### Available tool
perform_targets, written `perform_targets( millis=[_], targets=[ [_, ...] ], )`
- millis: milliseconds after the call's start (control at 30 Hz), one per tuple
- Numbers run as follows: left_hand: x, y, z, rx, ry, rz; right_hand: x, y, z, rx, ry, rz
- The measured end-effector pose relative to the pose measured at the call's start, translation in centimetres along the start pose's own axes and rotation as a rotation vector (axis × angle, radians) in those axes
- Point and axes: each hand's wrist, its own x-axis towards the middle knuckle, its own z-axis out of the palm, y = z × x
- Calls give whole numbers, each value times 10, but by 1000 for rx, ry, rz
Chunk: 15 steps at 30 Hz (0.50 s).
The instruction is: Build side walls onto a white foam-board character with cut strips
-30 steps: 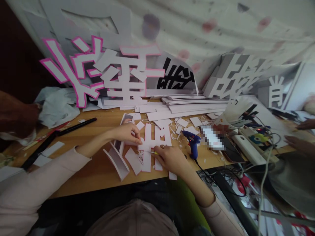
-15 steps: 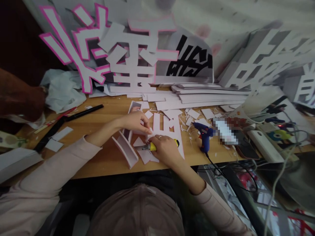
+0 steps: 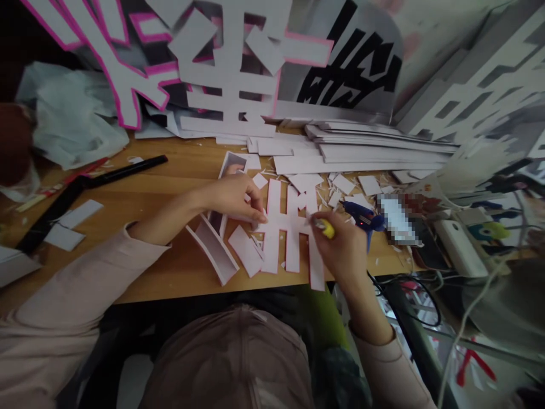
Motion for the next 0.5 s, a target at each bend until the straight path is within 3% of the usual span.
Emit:
perform_targets(
  millis=[100, 200, 367, 500],
  targets=[
    [1, 0, 0, 13, 17, -8, 7, 8, -6, 82, 116, 140],
    [2, 0, -1, 14, -2, -13, 8, 2, -6, 152, 45, 178],
    [-2, -1, 0, 6, 22, 16, 0, -10, 4, -11, -49, 267],
    [-5, 0, 6, 54, 79, 68, -9, -10, 16, -105, -72, 235]
  ],
)
